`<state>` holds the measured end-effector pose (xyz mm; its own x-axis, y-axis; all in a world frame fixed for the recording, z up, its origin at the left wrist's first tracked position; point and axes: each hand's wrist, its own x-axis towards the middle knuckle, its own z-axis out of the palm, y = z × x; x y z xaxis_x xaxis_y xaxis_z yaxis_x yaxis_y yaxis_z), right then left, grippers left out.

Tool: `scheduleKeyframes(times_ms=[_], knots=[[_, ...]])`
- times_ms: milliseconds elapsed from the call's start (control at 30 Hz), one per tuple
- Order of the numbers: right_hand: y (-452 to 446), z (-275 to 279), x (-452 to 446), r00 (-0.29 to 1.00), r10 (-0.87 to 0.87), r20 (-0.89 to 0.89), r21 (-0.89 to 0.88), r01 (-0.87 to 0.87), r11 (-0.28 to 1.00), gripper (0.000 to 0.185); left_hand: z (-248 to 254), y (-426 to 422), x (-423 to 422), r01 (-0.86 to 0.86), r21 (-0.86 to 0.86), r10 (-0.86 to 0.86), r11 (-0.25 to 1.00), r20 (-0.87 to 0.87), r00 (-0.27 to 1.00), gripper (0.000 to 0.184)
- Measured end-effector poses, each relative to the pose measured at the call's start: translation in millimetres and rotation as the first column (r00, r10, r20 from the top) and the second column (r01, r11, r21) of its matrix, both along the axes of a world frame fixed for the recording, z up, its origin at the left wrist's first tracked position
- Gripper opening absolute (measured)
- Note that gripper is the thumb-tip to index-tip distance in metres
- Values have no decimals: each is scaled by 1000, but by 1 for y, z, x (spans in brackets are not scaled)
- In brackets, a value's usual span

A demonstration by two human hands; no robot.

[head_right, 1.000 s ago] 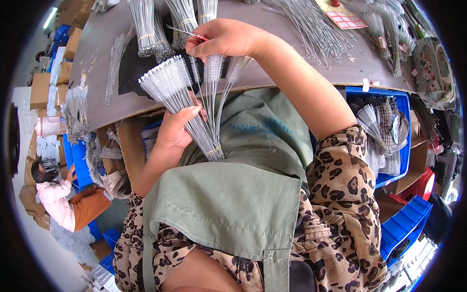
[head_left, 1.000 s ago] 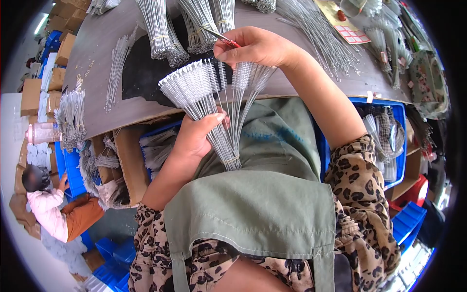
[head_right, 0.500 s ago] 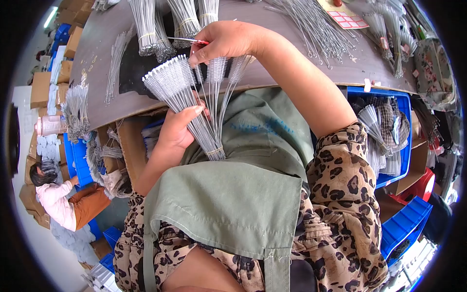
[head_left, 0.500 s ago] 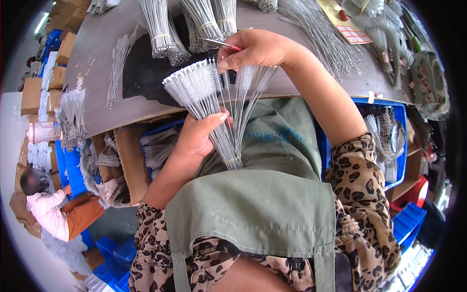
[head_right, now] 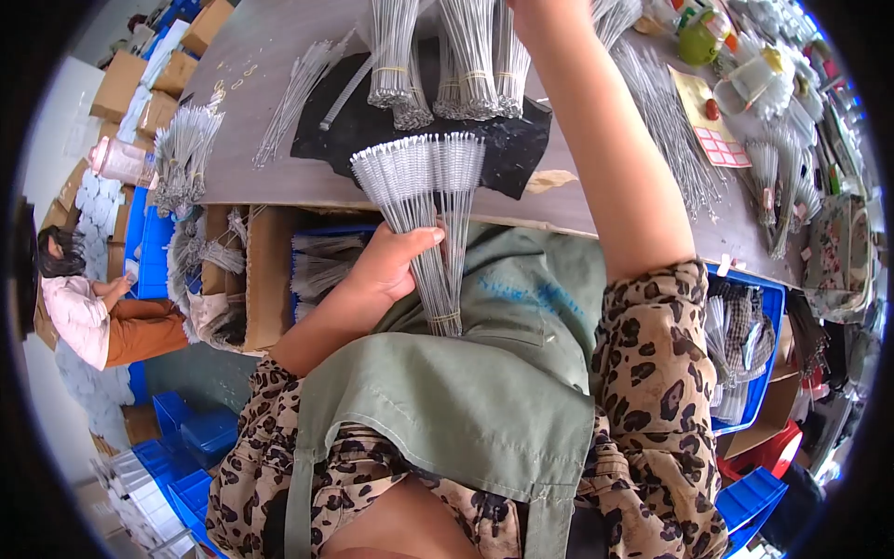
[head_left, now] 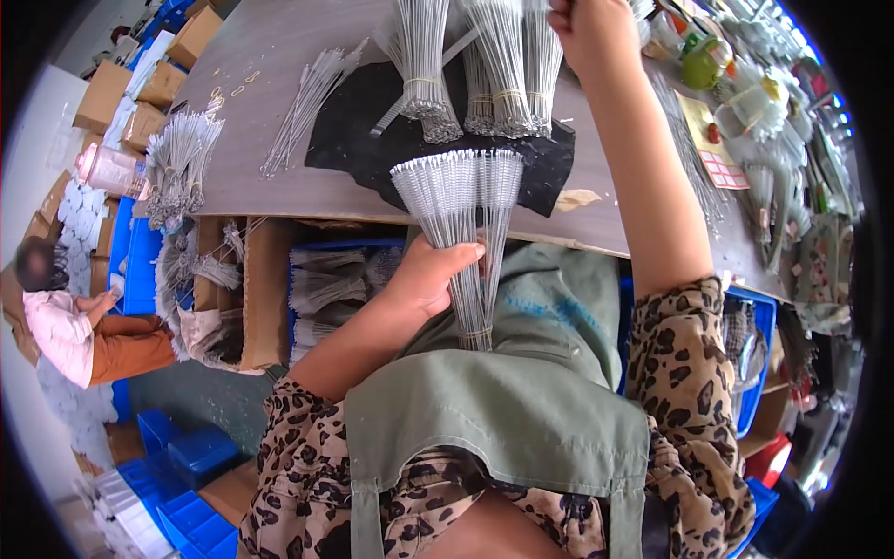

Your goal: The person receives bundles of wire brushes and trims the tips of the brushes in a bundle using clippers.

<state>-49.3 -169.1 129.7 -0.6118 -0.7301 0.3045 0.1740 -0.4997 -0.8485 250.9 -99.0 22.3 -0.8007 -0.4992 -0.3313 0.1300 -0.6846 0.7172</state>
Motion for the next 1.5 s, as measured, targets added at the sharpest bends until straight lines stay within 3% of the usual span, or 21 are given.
scheduleKeyframes(times_ms=[67, 133, 200, 233, 267, 367, 467, 500, 600, 667, 700, 733, 800, 933, 1033, 1133, 1233, 1333, 1500], knots=[[-35, 17, 28, 993, 22, -112, 139, -6, 990, 18, -1, -1, 0, -23, -20, 24, 1000, 24, 999, 19], [-67, 15, 74, 959, -60, -278, 258, 134, 957, 18, -1, -3, 3, -18, -46, 20, 999, 49, 999, 18], [-97, 2, 94, 938, 13, -347, 266, 85, 960, 21, 3, -4, 4, -26, -56, 30, 998, 75, 997, 17], [-160, -38, 82, 727, -16, -687, 132, 147, 980, 25, 10, -2, 4, -37, -53, 42, 998, 91, 995, 16], [-173, -35, 89, 404, -77, -912, -17, 151, 988, 29, 14, 0, 4, -48, -50, 54, 998, 110, 992, 16], [-163, -23, 97, 662, 215, -718, 471, 235, 850, 35, 8, -1, 8, -61, -126, 69, 990, 66, 995, 17], [-99, -9, 111, 786, 171, -595, 356, 67, 932, 43, 16, -1, 11, -80, -122, 97, 989, 145, 985, 16], [-81, -9, 116, 801, 241, -549, 382, -16, 924, 46, 11, -3, 13, -71, -170, 99, 983, 159, 982, 16], [-21, -19, 119, 760, 390, -519, 374, -208, 904, 32, 11, -1, 7, -104, -126, 114, 987, 72, 991, 15], [13, -26, 120, 683, 407, -606, 459, -118, 881, 43, 10, 3, 3, -99, -92, 104, 991, 52, 993, 17], [17, -36, 114, 628, 487, -607, 491, -186, 851, 48, 9, 4, 3, -87, -75, 91, 993, 50, 995, 18], [28, -37, 107, 582, 526, -620, 563, -137, 815, 64, 8, 6, 2, -77, -60, 79, 995, 49, 996, 18], [44, -37, 95, 492, 576, -652, 535, -239, 810, 63, 8, 8, 1, -62, -34, 63, 998, 37, 997, 20], [65, -34, 81, 523, 736, -429, 598, -446, 665, 41, 5, 9, 2, -67, -46, 68, 997, 23, 997, 16], [74, -38, 76, 531, 736, -421, 601, -444, 664, 20, 9, 11, 1, -84, -39, 87, 996, 74, 993, 15], [75, -52, 69, 489, 686, -539, 530, -436, 727, 16, 10, 13, -1, -91, -59, 94, 994, 66, 993, 13], [81, -46, 73, 567, 675, -473, 468, -488, 737, 15, 14, 15, -3, -103, -17, 105, 995, 106, 989, 17], [83, -42, 73, 590, 719, -366, 504, -524, 687, 14, 12, 15, -4, -93, -54, 99, 994, 125, 987, 16], [85, -45, 67, 596, 690, -412, 578, -415, 703, 21, 16, 14, -5, -71, -45, 76, 996, 126, 989, 14]])
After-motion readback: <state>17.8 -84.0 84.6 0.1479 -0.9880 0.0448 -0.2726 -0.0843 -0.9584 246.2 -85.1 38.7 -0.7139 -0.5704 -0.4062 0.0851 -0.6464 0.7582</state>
